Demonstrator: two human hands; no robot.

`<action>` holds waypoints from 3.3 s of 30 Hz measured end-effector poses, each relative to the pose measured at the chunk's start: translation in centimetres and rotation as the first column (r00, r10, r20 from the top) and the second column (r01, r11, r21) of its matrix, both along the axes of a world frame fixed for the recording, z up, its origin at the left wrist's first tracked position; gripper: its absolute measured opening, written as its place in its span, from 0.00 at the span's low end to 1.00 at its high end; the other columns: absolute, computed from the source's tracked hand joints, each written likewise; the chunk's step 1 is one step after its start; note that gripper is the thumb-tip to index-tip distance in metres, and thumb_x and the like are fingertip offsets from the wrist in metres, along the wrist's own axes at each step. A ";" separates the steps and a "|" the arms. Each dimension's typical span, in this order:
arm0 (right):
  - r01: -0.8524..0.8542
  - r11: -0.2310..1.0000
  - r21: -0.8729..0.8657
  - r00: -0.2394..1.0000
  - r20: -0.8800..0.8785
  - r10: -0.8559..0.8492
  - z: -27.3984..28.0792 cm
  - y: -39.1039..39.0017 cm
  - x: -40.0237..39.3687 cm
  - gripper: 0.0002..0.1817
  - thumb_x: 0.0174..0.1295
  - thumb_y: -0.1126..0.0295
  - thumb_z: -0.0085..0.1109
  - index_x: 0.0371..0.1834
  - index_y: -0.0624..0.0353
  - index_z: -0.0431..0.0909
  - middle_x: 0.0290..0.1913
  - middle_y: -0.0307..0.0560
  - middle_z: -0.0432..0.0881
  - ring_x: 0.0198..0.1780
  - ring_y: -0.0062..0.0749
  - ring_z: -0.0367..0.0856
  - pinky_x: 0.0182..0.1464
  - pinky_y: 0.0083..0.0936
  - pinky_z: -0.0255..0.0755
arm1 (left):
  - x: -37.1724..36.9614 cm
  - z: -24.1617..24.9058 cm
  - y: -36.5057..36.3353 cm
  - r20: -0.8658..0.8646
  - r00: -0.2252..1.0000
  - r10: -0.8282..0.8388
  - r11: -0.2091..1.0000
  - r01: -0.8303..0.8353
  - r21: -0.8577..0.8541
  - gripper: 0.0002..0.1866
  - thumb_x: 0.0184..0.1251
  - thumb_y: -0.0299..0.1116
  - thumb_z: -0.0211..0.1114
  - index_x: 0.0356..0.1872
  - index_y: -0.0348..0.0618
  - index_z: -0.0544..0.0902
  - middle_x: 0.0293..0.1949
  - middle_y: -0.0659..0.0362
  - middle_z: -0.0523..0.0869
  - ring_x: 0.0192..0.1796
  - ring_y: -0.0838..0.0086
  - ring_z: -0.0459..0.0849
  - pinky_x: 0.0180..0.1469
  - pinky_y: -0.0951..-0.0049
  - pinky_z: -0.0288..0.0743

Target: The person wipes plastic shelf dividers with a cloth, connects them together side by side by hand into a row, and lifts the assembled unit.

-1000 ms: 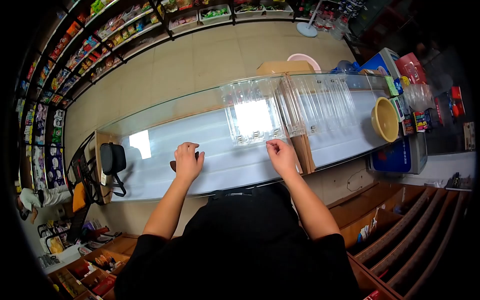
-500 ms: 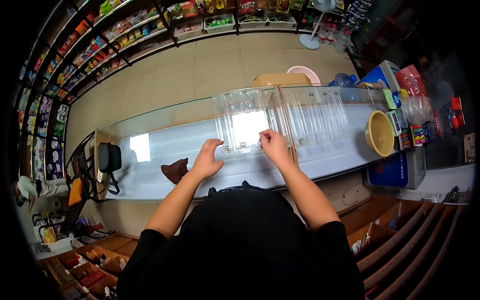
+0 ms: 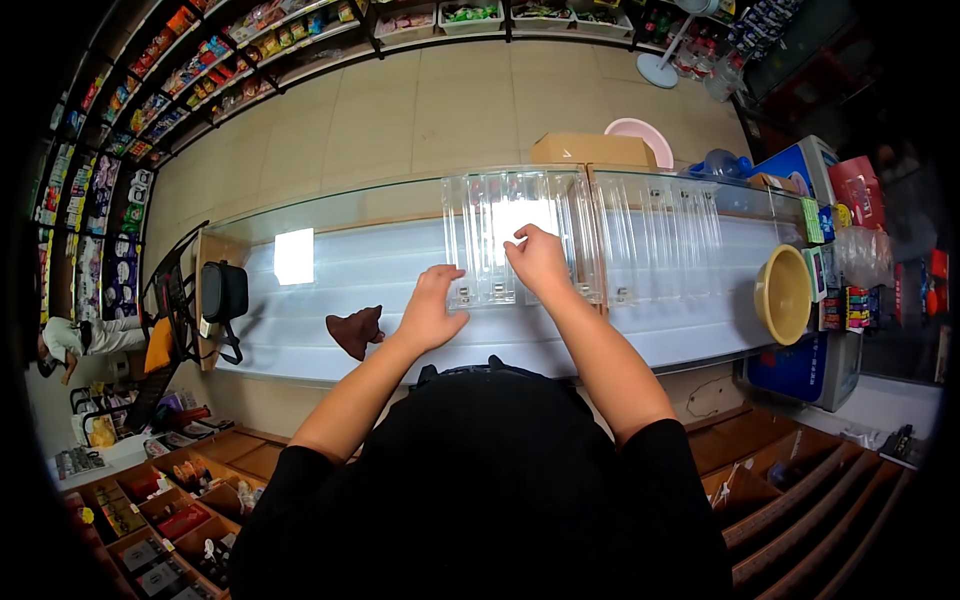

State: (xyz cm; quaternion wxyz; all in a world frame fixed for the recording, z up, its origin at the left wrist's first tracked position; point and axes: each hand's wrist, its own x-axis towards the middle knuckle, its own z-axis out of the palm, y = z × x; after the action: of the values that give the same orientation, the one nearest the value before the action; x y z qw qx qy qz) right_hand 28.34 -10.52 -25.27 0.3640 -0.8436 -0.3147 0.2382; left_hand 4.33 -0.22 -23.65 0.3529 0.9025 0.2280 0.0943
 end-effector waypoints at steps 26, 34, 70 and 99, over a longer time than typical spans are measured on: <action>-0.076 0.994 0.077 0.995 0.065 0.071 -1.7 0.8 -2.6 0.26 0.59 0.68 0.73 0.62 0.60 0.81 0.40 0.56 0.91 0.44 0.58 0.91 0.52 0.47 0.85 | 8.7 -2.7 4.1 -0.313 0.811 0.494 0.816 -0.556 -0.155 0.53 0.50 0.49 0.84 0.74 0.24 0.74 0.65 0.34 0.80 0.63 0.46 0.85 0.69 0.60 0.81; 0.049 0.964 0.261 0.985 -0.175 -0.003 6.5 -0.5 -3.5 0.19 0.69 0.72 0.62 0.61 0.62 0.81 0.28 0.40 0.77 0.31 0.30 0.77 0.39 0.32 0.77 | 3.9 6.4 3.4 -0.014 0.815 0.580 0.483 -0.357 -0.800 0.45 0.57 0.27 0.81 0.75 0.39 0.67 0.67 0.48 0.76 0.47 0.72 0.86 0.44 0.69 0.81; -0.170 0.592 0.788 0.864 -0.170 0.475 36.0 -7.4 -14.5 0.16 0.75 0.77 0.65 0.63 0.63 0.78 0.51 0.36 0.85 0.37 0.09 0.71 0.40 0.15 0.71 | -5.8 30.2 -3.1 0.694 0.651 0.307 0.610 0.425 -0.669 0.08 0.81 0.28 0.70 0.47 0.40 0.79 0.42 0.51 0.91 0.42 0.73 0.86 0.44 0.72 0.79; -0.015 0.503 0.864 0.610 -0.391 0.690 34.9 -8.3 -13.5 0.18 0.77 0.78 0.59 0.67 0.65 0.74 0.66 0.58 0.84 0.41 0.22 0.83 0.40 0.20 0.77 | -5.8 29.2 -2.6 0.567 0.731 0.380 0.573 0.296 -0.765 0.09 0.80 0.31 0.72 0.47 0.41 0.79 0.40 0.56 0.90 0.38 0.78 0.84 0.40 0.75 0.77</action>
State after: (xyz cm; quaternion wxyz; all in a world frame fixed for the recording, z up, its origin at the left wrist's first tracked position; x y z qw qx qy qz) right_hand 14.79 -18.82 9.67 0.7241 -0.3342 -0.4036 0.4484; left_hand -1.52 -2.82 5.58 0.7826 0.5255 0.1218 0.3105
